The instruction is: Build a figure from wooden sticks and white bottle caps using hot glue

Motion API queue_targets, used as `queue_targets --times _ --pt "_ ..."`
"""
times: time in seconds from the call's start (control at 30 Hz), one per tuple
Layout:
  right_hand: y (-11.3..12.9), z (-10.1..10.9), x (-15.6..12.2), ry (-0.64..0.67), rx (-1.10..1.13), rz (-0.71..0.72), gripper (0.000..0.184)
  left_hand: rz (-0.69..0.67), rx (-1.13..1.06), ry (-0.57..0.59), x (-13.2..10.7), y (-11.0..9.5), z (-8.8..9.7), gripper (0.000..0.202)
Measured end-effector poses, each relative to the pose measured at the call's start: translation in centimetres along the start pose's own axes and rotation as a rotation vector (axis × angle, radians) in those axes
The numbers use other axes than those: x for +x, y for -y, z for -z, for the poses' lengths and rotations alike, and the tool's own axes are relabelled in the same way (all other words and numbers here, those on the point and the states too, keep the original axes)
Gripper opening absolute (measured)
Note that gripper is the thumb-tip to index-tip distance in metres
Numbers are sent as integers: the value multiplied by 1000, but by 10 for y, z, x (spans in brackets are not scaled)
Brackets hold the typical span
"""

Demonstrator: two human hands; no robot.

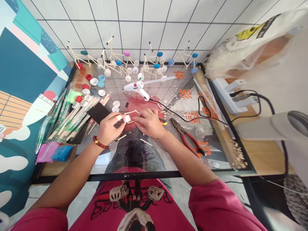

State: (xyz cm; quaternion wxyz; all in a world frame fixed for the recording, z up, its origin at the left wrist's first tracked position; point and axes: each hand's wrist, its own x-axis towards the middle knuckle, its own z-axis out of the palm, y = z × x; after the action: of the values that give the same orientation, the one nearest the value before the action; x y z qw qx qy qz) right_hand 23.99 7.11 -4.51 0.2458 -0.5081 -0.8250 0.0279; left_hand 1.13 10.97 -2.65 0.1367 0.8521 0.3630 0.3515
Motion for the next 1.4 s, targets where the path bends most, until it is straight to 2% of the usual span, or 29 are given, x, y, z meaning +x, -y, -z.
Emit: queue_targets --times 0.47,0.73,1.23,1.4 --pt "-2 -4 1 19 -6 47 25 17 -3 12 1 -1 0 20" --pt "0 -3 2 43 -12 22 21 54 17 25 2 -3 0 19" --pt "1 -3 2 50 -9 31 23 29 13 27 1 -3 1 20" --pt "1 -2 2 33 -1 50 22 -23 24 18 1 -4 1 20"
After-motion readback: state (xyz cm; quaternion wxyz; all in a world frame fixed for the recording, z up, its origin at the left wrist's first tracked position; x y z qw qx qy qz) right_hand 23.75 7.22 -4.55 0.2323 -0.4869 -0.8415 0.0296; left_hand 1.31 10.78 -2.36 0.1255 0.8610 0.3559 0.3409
